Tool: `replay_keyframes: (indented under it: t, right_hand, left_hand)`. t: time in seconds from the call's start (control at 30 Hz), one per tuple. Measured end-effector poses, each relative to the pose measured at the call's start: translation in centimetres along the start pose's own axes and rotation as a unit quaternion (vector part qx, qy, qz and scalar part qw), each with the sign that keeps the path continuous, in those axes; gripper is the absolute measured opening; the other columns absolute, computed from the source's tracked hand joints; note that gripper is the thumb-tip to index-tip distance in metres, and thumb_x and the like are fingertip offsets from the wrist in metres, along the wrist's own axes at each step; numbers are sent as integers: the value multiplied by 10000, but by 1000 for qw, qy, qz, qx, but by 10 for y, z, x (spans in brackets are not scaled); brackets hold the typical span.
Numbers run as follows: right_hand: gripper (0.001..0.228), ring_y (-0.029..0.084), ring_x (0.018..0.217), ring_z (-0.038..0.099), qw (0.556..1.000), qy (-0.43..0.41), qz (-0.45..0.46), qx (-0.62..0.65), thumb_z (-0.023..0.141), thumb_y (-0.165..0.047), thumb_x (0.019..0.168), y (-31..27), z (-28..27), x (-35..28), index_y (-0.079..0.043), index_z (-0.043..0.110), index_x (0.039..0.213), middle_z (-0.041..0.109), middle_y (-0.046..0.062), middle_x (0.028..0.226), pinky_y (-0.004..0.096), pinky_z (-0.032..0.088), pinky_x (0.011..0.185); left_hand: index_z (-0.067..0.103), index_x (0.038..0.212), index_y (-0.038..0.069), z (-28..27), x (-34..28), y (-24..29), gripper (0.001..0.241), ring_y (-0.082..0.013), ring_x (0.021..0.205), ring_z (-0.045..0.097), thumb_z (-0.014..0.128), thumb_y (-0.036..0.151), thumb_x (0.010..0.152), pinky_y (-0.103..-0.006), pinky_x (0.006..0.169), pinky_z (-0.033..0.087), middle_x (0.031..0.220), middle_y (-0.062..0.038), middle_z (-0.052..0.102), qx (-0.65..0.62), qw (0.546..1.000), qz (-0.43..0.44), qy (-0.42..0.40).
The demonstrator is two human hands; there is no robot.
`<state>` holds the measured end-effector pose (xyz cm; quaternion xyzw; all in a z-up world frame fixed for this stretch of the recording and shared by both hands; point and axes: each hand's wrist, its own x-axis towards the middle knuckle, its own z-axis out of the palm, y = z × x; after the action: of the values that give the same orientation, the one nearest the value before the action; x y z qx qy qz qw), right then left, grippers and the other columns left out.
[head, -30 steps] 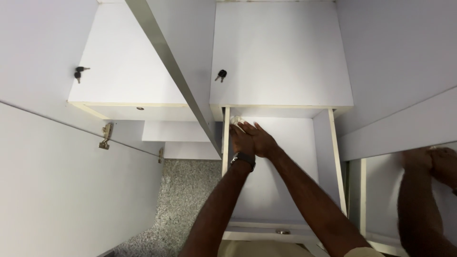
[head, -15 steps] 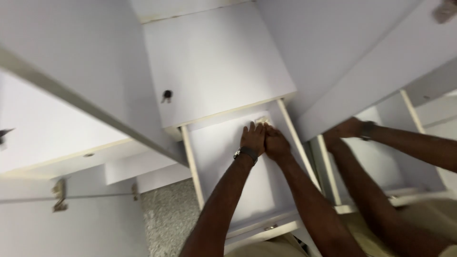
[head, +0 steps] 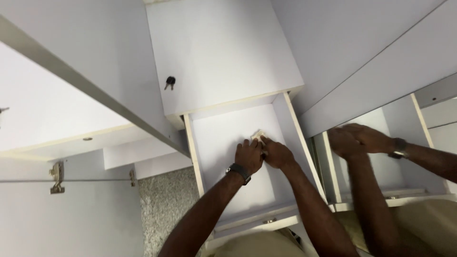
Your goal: The person cleans the interior of a white cabinet and its drawer using a white cloth. They wipe the bottom shelf, the sides, and the inside of the drawer, then close the drawer and continue wiping the cabinet surfaces.
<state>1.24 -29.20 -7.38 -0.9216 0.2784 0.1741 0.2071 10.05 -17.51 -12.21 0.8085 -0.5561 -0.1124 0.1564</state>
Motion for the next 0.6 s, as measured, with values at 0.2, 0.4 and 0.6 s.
replay_keyframes:
  t: [0.2, 0.4, 0.6]
  right_hand:
    - [298, 281, 1256, 621, 985, 4, -169, 34, 655, -88, 884, -1, 38, 20, -120, 784, 1151, 434, 44, 1593, 411, 501, 1058]
    - [538, 292, 1272, 626, 969, -170, -166, 65, 639, -86, 946, -53, 35, -8, -165, 534, 1467, 596, 104, 1466, 407, 475, 1114]
    - [875, 289, 1235, 612, 945, -272, -163, 82, 672, 59, 793, -83, 33, -26, -134, 283, 1553, 597, 155, 1396, 421, 505, 1035]
  left_hand:
    - [691, 1230, 40, -25, -33, 2, 466, -359, 1157, 571, 688, 389, 922, -524, 946, 471, 1215, -155, 675, 46, 993, -76, -76]
    - [731, 1221, 72, -36, -76, 0, 340, -441, 1126, 568, 633, 274, 965, -601, 894, 481, 1167, -206, 694, 186, 959, -90, -196]
    - [732, 1216, 69, -29, -104, -3, 410, -421, 1157, 551, 632, 380, 969, -582, 940, 454, 1175, -184, 683, 190, 929, -117, -294]
